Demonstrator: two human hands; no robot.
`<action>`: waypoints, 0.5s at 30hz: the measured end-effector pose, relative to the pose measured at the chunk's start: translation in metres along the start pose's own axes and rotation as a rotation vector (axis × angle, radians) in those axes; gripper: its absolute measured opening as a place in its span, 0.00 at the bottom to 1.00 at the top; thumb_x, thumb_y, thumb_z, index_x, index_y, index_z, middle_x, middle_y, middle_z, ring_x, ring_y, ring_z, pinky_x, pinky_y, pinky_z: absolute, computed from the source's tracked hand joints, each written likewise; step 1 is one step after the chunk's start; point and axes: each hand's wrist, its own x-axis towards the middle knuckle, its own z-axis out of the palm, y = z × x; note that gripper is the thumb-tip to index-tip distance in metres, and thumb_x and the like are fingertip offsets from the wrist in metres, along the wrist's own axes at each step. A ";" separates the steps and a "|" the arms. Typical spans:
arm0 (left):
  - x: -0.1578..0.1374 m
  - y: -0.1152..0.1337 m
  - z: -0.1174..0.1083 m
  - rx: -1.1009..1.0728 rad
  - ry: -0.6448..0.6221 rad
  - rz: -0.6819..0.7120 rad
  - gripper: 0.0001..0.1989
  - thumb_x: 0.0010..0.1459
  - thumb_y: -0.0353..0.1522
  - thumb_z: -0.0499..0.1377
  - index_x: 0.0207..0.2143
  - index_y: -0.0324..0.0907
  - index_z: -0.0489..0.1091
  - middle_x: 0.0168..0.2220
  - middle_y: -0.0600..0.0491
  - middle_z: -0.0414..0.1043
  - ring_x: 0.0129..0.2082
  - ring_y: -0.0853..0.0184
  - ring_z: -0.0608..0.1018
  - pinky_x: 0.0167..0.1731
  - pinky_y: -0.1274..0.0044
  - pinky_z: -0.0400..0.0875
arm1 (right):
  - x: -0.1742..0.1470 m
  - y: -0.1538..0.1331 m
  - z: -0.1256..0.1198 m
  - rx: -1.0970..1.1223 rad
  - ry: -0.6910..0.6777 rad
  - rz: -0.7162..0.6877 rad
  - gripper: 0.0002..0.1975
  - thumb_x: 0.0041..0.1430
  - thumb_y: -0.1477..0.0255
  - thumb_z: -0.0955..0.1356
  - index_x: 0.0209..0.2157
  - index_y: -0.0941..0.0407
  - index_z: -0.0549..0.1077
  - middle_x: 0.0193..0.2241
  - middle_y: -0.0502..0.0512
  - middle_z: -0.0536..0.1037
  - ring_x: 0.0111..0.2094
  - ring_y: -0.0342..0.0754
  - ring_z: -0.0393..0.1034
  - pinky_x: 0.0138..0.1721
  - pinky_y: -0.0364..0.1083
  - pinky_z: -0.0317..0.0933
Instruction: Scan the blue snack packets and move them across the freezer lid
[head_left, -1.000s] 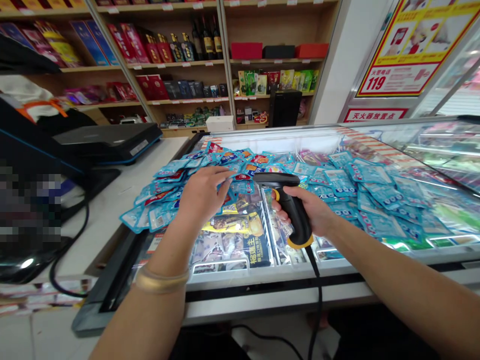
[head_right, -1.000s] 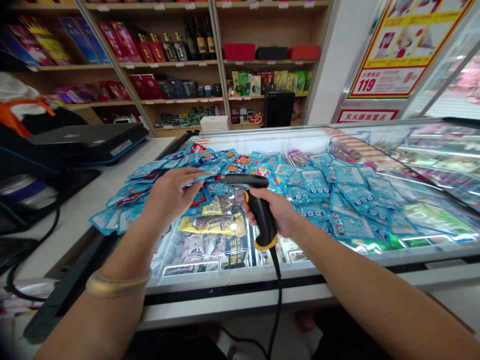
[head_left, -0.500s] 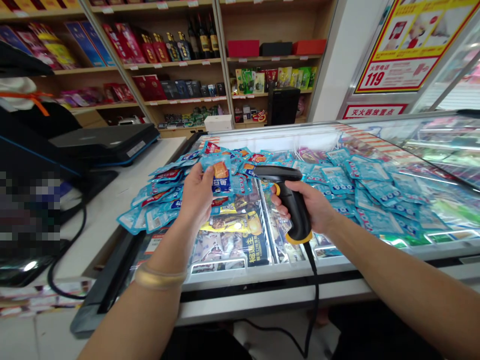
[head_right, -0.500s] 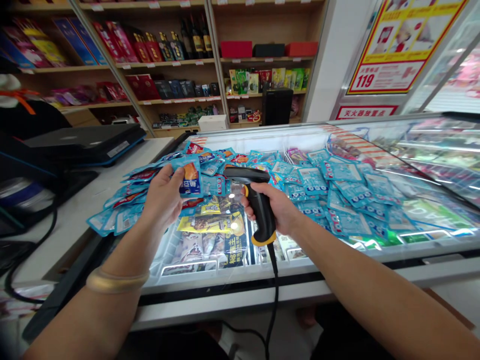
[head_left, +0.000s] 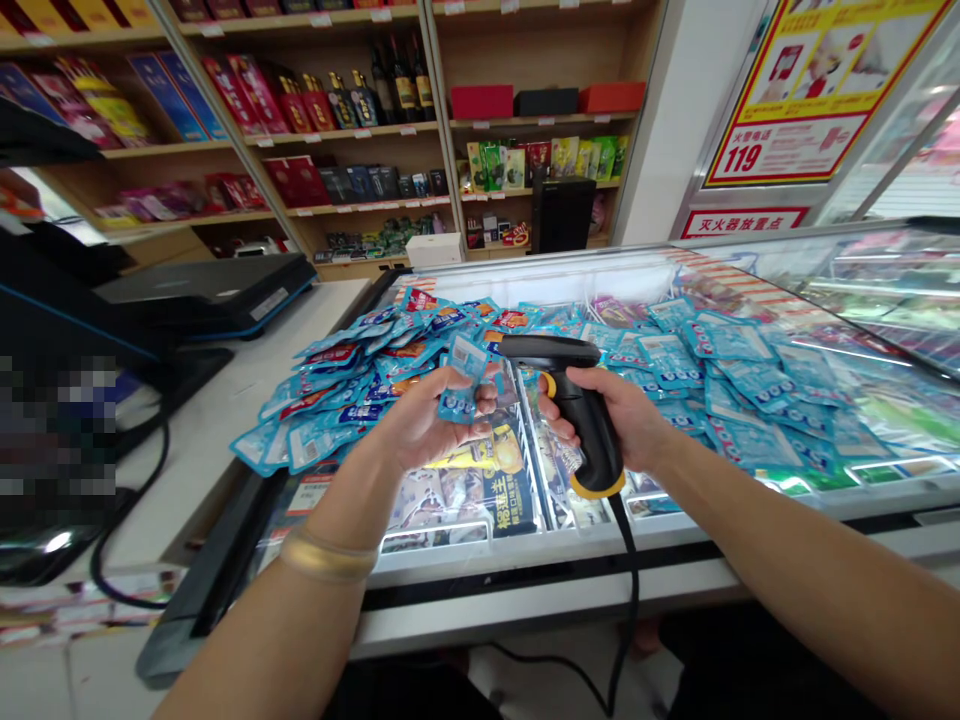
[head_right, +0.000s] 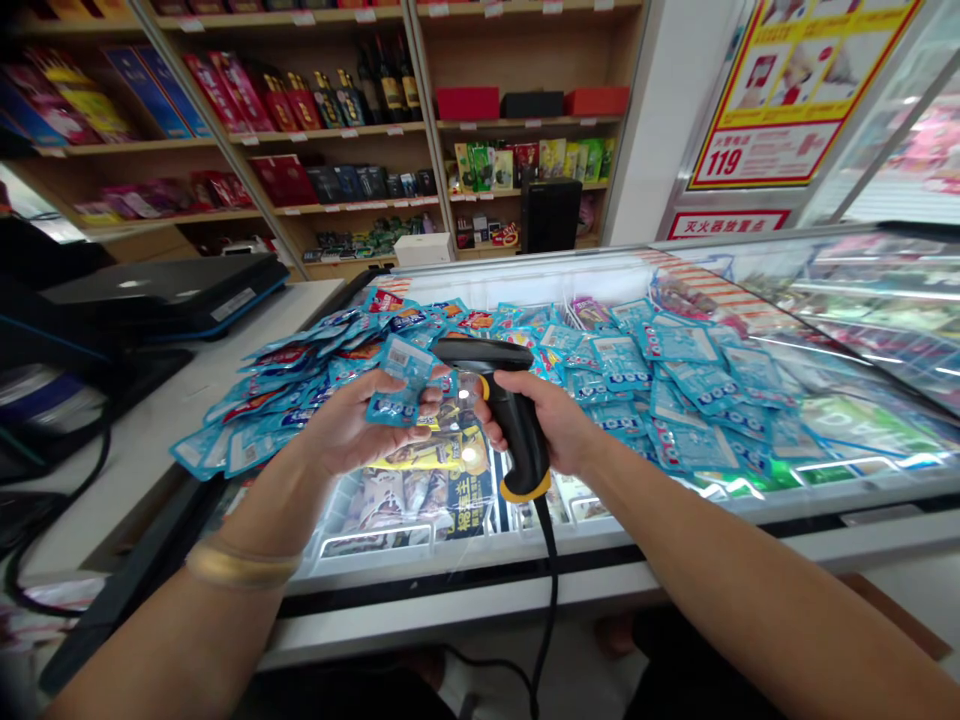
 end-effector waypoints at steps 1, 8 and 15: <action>0.001 -0.002 0.000 0.023 0.000 -0.018 0.15 0.43 0.29 0.59 0.38 0.38 0.71 0.28 0.52 0.66 0.26 0.71 0.69 0.23 0.80 0.66 | 0.000 0.000 0.000 -0.004 -0.008 0.008 0.14 0.50 0.63 0.71 0.34 0.59 0.73 0.25 0.51 0.73 0.20 0.40 0.64 0.21 0.39 0.61; 0.003 -0.009 0.001 0.130 0.044 -0.034 0.11 0.46 0.31 0.58 0.35 0.40 0.71 0.29 0.52 0.67 0.27 0.70 0.69 0.24 0.79 0.66 | -0.002 0.003 0.001 -0.008 -0.031 0.035 0.14 0.50 0.63 0.71 0.34 0.59 0.73 0.25 0.52 0.74 0.20 0.39 0.65 0.21 0.39 0.62; 0.003 -0.010 0.004 0.135 0.071 -0.062 0.13 0.46 0.29 0.57 0.37 0.40 0.73 0.28 0.52 0.67 0.27 0.70 0.69 0.24 0.79 0.66 | 0.000 0.004 0.001 -0.021 -0.044 0.041 0.14 0.51 0.62 0.71 0.34 0.59 0.73 0.25 0.51 0.73 0.20 0.39 0.65 0.21 0.39 0.61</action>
